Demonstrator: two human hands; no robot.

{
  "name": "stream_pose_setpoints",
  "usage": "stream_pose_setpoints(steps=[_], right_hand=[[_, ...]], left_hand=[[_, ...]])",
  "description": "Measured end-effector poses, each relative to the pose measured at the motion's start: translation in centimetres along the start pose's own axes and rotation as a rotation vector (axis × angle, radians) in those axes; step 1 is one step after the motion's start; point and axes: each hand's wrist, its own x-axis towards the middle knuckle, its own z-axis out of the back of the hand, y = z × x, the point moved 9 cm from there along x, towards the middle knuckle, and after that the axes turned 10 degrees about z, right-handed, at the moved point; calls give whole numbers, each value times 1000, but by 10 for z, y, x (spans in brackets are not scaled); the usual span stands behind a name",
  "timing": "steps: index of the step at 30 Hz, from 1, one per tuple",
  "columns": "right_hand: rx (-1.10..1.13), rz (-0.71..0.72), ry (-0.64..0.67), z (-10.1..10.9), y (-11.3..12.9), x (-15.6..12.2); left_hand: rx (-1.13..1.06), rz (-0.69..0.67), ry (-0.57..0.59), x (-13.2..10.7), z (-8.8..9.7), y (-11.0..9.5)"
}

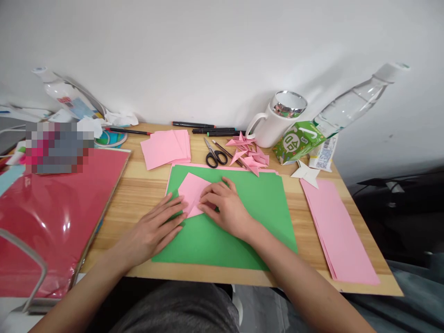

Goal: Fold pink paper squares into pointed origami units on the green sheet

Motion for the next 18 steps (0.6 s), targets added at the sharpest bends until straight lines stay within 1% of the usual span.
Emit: stream_pose_setpoints(steps=[5, 9, 18], right_hand=[[-23, -36, -44, -2, -3, 0], [-14, -54, -58, -3, -5, 0], [15, -144, -135, -3, -12, 0]], left_hand=[[-58, -10, -35, -2, 3, 2], [-26, -24, -12, -4, 0, 1], [-16, 4, 1, -5, -4, 3]])
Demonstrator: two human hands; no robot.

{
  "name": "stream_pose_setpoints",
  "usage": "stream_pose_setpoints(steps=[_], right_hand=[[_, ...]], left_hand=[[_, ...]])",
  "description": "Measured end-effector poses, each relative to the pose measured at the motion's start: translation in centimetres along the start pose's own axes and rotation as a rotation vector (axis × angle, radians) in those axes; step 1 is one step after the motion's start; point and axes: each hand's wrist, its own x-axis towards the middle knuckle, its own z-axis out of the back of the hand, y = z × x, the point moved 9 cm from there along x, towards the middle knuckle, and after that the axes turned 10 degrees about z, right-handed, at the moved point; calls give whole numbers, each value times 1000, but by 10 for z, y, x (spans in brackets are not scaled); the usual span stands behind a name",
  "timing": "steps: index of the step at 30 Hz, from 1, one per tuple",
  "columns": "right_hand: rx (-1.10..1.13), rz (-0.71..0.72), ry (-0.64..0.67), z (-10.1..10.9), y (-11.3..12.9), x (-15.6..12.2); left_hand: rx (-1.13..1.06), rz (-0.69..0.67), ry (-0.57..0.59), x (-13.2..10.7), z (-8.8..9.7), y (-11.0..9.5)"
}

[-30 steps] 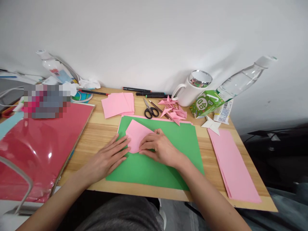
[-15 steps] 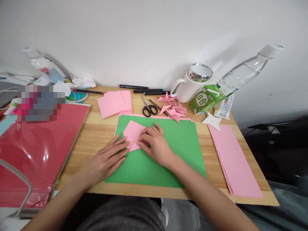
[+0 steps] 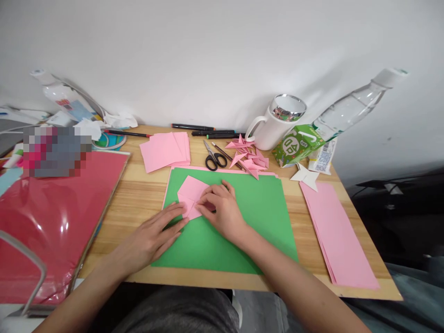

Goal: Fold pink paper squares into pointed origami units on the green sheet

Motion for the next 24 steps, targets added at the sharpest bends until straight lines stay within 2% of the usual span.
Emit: stream_pose_setpoints(steps=[12, 18, 24], right_hand=[[-33, 8, -18, 2, 1, 1], [-117, 171, 22, 5, 17, 0], [-304, 349, 104, 7, 42, -3]], left_hand=[[14, -22, 71, 1, -6, -3], [41, -34, 71, 0, -5, -5], [-37, 28, 52, 2, 1, 0]])
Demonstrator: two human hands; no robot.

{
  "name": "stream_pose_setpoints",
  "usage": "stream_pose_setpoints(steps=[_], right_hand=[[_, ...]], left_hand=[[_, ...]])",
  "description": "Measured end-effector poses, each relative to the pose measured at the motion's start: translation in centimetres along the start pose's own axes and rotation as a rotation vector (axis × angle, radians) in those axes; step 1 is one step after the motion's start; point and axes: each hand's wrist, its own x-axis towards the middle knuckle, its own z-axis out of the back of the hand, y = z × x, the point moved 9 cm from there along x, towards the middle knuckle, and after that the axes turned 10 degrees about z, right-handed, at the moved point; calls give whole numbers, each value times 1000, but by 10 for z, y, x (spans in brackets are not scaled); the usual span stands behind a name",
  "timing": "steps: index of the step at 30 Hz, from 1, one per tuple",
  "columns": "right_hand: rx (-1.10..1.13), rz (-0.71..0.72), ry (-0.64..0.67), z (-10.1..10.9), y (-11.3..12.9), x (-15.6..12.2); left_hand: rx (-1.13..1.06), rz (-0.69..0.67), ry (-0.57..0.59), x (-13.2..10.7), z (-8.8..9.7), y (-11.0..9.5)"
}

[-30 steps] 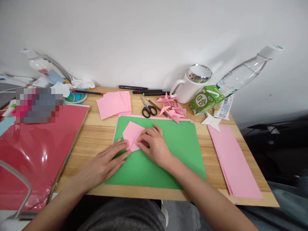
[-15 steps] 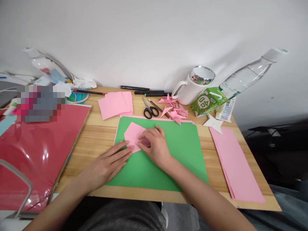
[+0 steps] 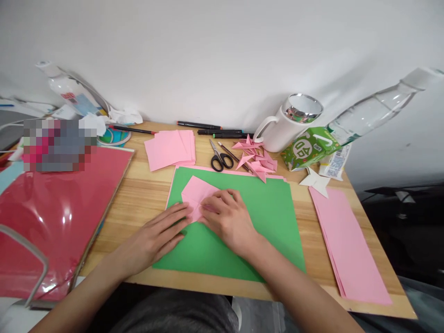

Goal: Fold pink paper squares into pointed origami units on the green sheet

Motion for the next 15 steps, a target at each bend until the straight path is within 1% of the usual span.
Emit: stream_pose_setpoints(steps=[4, 7, 12, 15], right_hand=[[-47, 87, 21, -1, 12, -1], [-76, 138, 51, -3, 19, -3], [-80, 173, 105, -3, 23, -4], [-76, 178, 141, -6, 23, -5]], left_hand=[[-63, 41, -19, 1, 3, 4], [-75, 30, -25, 1, 3, 4], [-34, 18, 27, 1, -2, 3], [6, 9, 33, 1, -2, 2]])
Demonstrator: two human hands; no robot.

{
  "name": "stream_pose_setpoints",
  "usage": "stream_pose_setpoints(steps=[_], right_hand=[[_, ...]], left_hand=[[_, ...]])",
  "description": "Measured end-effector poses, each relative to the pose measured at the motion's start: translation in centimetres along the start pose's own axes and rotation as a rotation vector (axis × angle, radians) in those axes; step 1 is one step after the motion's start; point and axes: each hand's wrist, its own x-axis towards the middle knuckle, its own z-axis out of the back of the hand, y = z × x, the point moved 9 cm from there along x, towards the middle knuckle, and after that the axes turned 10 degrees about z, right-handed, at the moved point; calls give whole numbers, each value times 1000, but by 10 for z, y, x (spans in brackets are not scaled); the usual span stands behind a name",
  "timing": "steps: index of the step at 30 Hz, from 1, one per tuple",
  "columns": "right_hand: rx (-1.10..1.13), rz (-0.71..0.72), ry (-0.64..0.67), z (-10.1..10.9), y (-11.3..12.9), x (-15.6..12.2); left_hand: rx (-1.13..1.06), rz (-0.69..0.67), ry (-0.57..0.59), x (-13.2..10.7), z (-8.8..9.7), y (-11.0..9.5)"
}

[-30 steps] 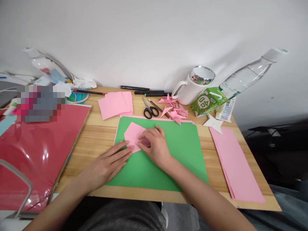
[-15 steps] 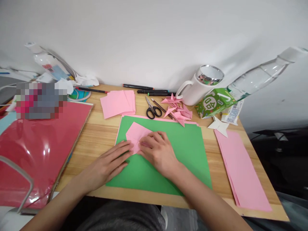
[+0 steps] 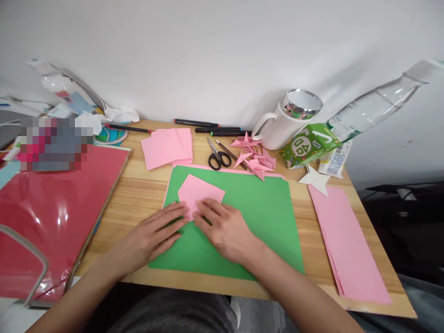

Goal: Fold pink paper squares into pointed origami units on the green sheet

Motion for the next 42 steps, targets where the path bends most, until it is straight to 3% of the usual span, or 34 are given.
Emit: stream_pose_setpoints(steps=[13, 21, 32, 42], right_hand=[[-4, 49, 38, -4, 5, -1], [23, -72, 77, -1, 5, 3], [-9, 55, -7, 3, 19, 2], [-10, 41, 29, 1, 18, 3]], left_hand=[[20, -13, -7, 0, 0, -1], [27, 3, 39, 1, -4, 0], [13, -4, -2, 0, -2, 0], [-1, 14, 2, 2, 0, 0]])
